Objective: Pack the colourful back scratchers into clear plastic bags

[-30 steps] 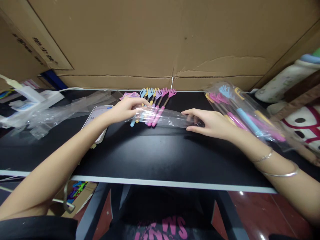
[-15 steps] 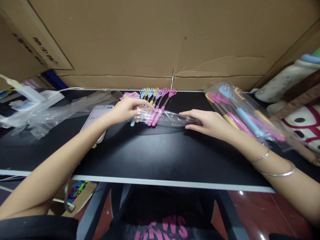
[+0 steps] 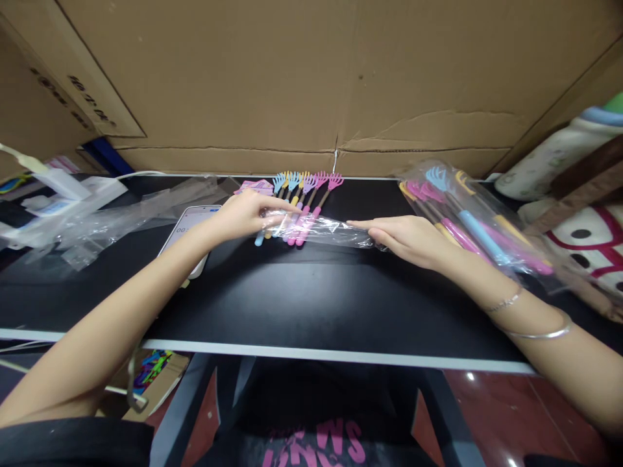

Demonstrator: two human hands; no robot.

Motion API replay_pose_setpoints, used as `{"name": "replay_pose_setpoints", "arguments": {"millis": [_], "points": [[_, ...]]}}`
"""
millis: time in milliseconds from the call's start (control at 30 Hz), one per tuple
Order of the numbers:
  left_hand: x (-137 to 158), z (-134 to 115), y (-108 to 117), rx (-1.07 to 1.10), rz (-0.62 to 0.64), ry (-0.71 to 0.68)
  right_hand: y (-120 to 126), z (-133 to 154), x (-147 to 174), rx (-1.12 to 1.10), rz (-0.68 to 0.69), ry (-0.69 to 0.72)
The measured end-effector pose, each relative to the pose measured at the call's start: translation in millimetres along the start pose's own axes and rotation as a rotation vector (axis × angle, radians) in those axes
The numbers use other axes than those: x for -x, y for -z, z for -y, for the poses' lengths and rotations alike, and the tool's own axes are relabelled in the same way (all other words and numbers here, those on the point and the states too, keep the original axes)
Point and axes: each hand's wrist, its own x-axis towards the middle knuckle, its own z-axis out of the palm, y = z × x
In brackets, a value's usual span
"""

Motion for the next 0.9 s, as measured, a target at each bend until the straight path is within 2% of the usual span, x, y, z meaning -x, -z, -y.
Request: {"name": "replay_pose_setpoints", "arguments": {"millis": [100, 233, 467, 567, 700, 900], "points": [[0, 0, -2, -0.1, -0.003, 0.002, 1, 0, 0, 0.05, -0.004, -0.002], [1, -2, -4, -0.129, -0.001, 0.006, 0, 0, 0, 0.124, -0.02, 0.009], [1, -5, -5, -0.068, -0.022, -0.013, -3, -2, -2, 0.075, -0.084, 0.047], [1, -9, -6, -0.019, 0.012, 0.013, -3, 2, -4, 0.033, -0.162, 0.085], [1, -17, -6, 0.045, 0.028, -0.002, -3, 21, -11, -0.003, -0.23, 0.194], [0, -21, -9, 0.134, 0.018, -0.05, -6, 67, -38, 0.128, -0.26, 0.331]]}}
